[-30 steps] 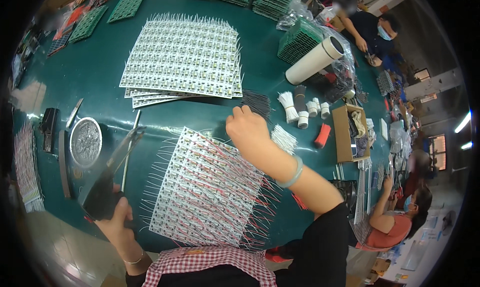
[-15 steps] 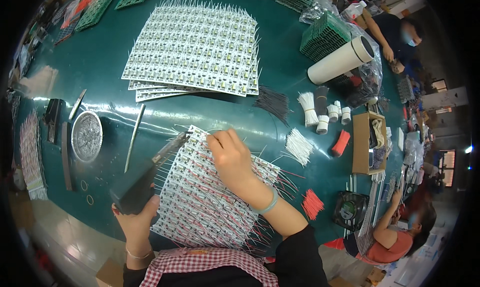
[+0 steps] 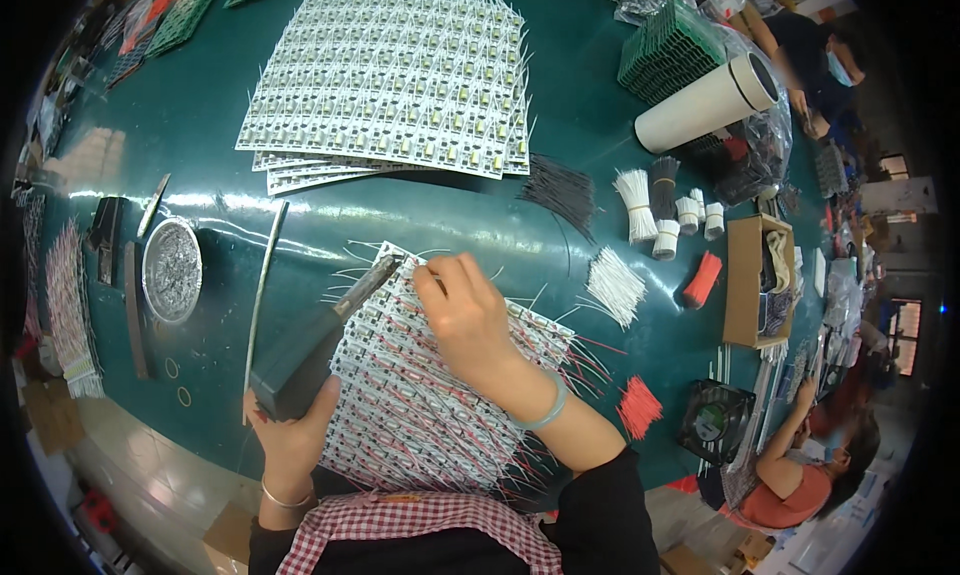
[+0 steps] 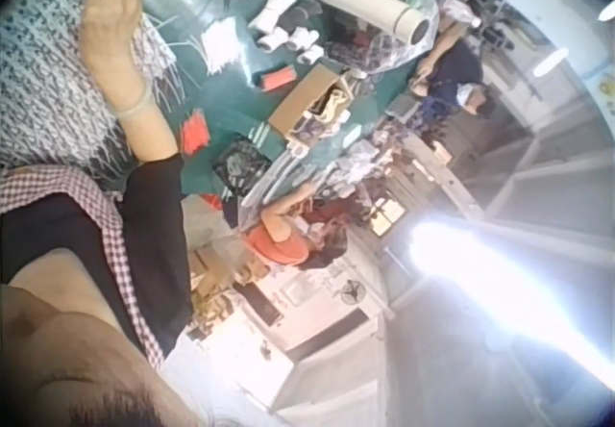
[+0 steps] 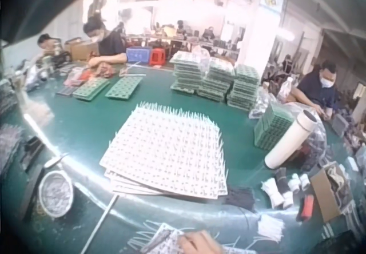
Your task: The person uses a soldering iron to attach wires to a grid of LED strips on a green workbench. They pick up individual wires, place them on the strip, and apply heat to secure them. The person occasionally uses a red sponge to clean the soldering iron tip.
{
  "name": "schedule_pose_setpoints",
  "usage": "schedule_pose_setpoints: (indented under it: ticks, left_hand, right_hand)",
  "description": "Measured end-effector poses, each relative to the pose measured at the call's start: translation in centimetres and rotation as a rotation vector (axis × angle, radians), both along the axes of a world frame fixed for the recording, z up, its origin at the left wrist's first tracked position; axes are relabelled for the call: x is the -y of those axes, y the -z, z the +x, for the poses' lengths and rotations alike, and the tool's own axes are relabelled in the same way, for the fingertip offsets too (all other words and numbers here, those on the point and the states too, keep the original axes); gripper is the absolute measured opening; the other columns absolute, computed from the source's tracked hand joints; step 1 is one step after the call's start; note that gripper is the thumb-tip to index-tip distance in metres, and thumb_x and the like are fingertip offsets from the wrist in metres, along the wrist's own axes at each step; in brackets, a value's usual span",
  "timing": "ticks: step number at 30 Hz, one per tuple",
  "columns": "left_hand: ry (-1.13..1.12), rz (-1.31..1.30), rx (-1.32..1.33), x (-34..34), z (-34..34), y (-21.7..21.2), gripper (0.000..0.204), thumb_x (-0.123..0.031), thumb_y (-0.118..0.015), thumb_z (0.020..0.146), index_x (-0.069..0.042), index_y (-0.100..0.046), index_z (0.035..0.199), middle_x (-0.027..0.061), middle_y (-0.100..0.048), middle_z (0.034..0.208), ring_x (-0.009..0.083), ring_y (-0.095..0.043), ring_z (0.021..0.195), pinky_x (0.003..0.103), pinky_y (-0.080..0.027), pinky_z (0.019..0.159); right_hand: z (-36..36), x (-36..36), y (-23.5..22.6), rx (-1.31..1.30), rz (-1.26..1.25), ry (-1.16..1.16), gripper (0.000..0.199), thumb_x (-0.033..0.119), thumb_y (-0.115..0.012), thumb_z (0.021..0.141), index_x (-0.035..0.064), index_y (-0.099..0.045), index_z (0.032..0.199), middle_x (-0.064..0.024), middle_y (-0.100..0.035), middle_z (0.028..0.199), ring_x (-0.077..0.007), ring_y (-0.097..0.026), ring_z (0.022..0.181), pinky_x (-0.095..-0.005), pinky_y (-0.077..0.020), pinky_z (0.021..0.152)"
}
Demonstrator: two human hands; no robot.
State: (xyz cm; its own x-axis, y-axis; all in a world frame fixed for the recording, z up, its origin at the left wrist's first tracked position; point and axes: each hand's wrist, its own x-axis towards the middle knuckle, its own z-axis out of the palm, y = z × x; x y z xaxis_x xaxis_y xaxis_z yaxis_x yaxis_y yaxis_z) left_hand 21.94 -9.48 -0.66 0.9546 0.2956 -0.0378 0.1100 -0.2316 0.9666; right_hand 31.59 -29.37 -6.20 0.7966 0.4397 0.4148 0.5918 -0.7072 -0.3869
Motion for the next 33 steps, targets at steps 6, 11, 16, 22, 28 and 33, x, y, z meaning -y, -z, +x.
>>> schedule_pose_setpoints:
  ticks: [6,11,16,22,28,33]
  left_hand:
    - [0.018,-0.016,-0.056,0.1,-0.1,1.0,0.018,0.003,-0.077,0.076,0.005,-0.068,0.091,0.0083,-0.065,0.084,0.0117,-0.06,0.067,0.026,-0.046,0.058]
    - [0.017,0.006,-0.035,0.3,-0.1,1.1,0.017,0.002,-0.077,0.077,0.004,-0.067,0.091,0.0085,-0.064,0.083,0.0127,-0.059,0.066,0.027,-0.046,0.058]
    - [0.05,0.062,-0.032,0.1,-0.1,0.9,0.016,0.003,-0.076,0.077,0.004,-0.067,0.089,0.0085,-0.063,0.082,0.0125,-0.058,0.065,0.027,-0.045,0.057]
    - [0.003,0.098,0.0,0.1,-0.2,-0.2,0.017,0.004,-0.076,0.076,0.006,-0.068,0.09,0.0061,-0.064,0.082,0.0102,-0.059,0.066,0.025,-0.047,0.057]
    - [-0.026,0.121,0.023,-0.4,-0.9,0.0,0.022,0.003,-0.076,0.075,0.008,-0.068,0.094,0.0077,-0.067,0.084,0.0105,-0.061,0.07,0.024,-0.049,0.061]
    - [-0.037,0.127,0.034,-0.5,-1.2,-0.3,0.023,0.003,-0.077,0.075,0.008,-0.068,0.095,0.0077,-0.067,0.084,0.0104,-0.062,0.07,0.025,-0.05,0.062]
  right_hand:
    - [0.0,-0.1,-0.1,-0.005,0.0,0.005,0.032,-0.003,-0.065,0.068,-0.0043,-0.066,0.101,-0.0119,-0.06,0.097,-0.0271,-0.06,0.088,-0.0347,-0.0536,0.067]
    - [0.1,-0.2,-0.4,0.004,-0.022,0.002,0.032,-0.003,-0.065,0.068,-0.0056,-0.066,0.1,-0.0121,-0.059,0.096,-0.0267,-0.06,0.087,-0.0347,-0.0539,0.066]
    - [0.0,-0.1,-0.3,0.014,-0.024,0.003,0.031,-0.002,-0.064,0.068,-0.0055,-0.066,0.099,-0.0121,-0.059,0.096,-0.0268,-0.06,0.087,-0.0345,-0.0538,0.065]
    - [0.0,-0.2,0.0,0.019,-0.015,0.003,0.031,-0.002,-0.064,0.068,-0.0053,-0.066,0.099,-0.0121,-0.058,0.095,-0.0265,-0.059,0.086,-0.0343,-0.0529,0.066]
    - [0.0,-0.2,0.0,0.017,-0.012,0.002,0.031,-0.002,-0.064,0.068,-0.0048,-0.065,0.099,-0.012,-0.058,0.095,-0.0265,-0.059,0.086,-0.0347,-0.0523,0.066]
    - [-0.1,-0.1,-0.6,0.041,0.012,0.007,0.031,-0.001,-0.065,0.069,-0.0038,-0.064,0.1,-0.0118,-0.059,0.096,-0.0267,-0.059,0.086,-0.0351,-0.0513,0.067]
